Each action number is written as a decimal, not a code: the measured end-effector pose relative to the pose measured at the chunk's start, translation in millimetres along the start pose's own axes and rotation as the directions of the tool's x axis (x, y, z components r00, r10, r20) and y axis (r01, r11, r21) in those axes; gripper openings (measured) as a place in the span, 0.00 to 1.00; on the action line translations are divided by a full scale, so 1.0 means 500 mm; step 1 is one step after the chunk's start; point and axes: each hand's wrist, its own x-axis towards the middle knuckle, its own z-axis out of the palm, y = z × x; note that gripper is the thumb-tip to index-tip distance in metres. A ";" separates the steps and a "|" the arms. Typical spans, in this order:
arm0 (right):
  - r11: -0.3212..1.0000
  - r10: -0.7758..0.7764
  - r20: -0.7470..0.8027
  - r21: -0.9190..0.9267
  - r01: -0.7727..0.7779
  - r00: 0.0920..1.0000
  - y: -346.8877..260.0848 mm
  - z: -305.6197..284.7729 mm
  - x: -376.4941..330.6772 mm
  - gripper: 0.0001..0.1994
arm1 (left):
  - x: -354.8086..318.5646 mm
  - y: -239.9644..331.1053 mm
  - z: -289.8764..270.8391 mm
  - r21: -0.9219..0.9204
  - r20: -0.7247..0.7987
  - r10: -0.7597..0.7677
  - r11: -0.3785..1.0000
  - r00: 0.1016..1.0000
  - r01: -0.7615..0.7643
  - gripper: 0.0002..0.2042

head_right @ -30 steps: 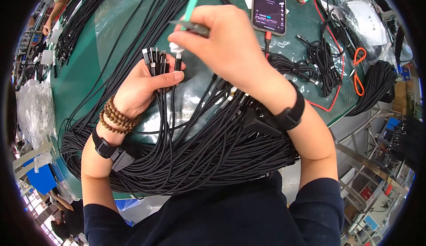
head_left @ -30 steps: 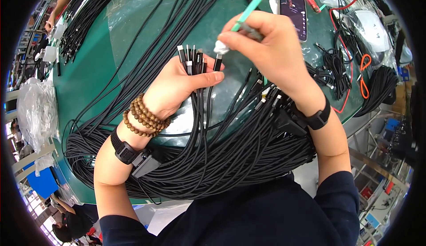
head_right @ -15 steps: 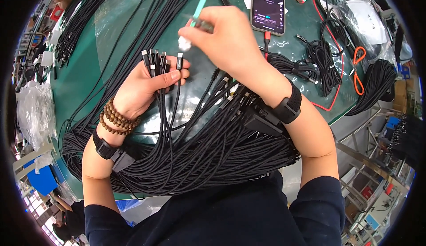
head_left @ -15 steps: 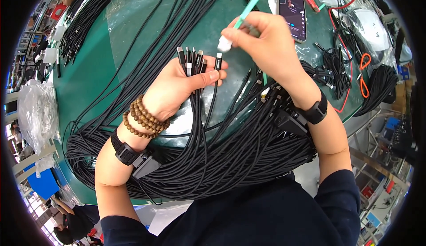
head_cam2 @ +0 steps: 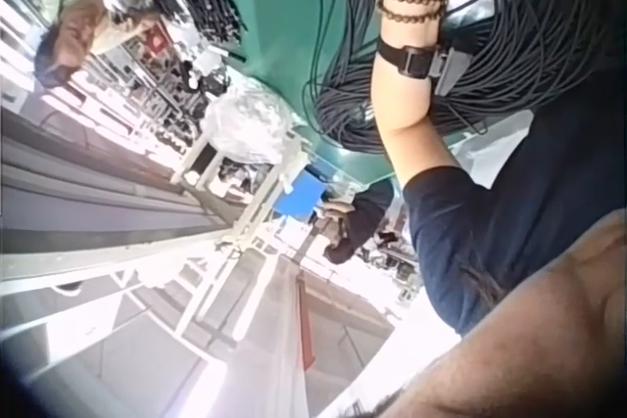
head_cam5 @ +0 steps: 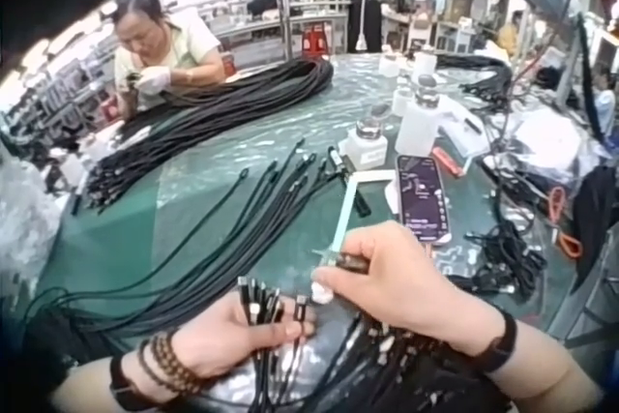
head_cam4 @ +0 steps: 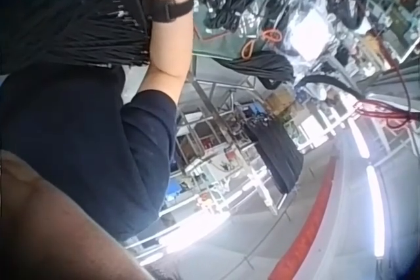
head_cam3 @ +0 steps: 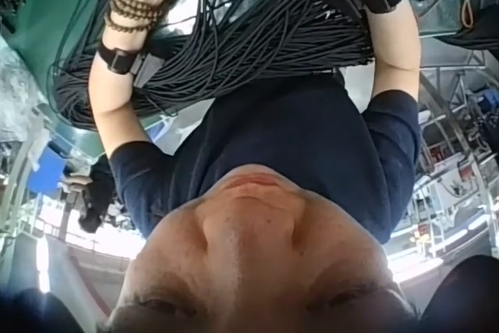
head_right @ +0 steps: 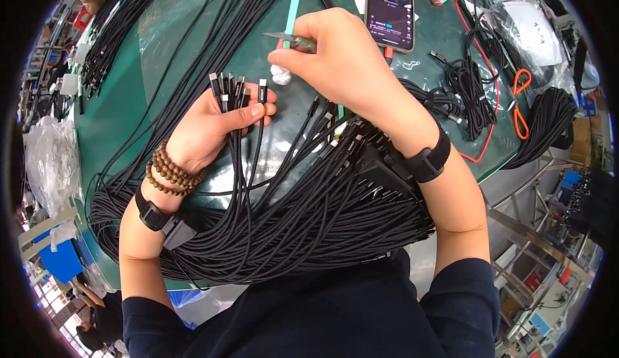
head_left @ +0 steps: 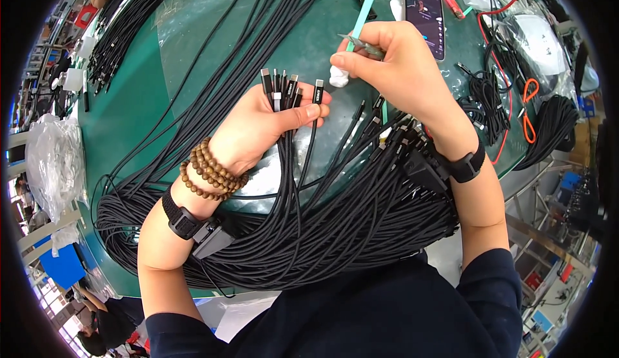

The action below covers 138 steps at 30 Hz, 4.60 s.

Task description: The person cleans the connectors of charging cables by wiping them with a cloth and scraping them with a blade. Each cable is handled individually before being gathered together in one hand.

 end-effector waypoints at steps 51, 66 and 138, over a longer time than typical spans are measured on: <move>0.885 -0.064 0.047 -0.459 0.078 0.997 0.064 0.010 0.024 0.15 | -0.018 0.039 -0.007 0.151 0.050 -0.073 0.986 0.996 0.065 0.13; 0.785 -0.262 -0.529 -0.604 -0.141 0.807 0.091 -0.241 0.297 0.18 | -0.015 0.020 -0.024 0.096 0.121 -0.074 0.993 0.990 0.063 0.14; 0.997 -0.054 -0.054 0.054 0.057 0.997 -0.042 0.036 -0.009 0.04 | -0.013 0.008 -0.037 0.086 0.044 -0.037 0.996 0.998 0.033 0.10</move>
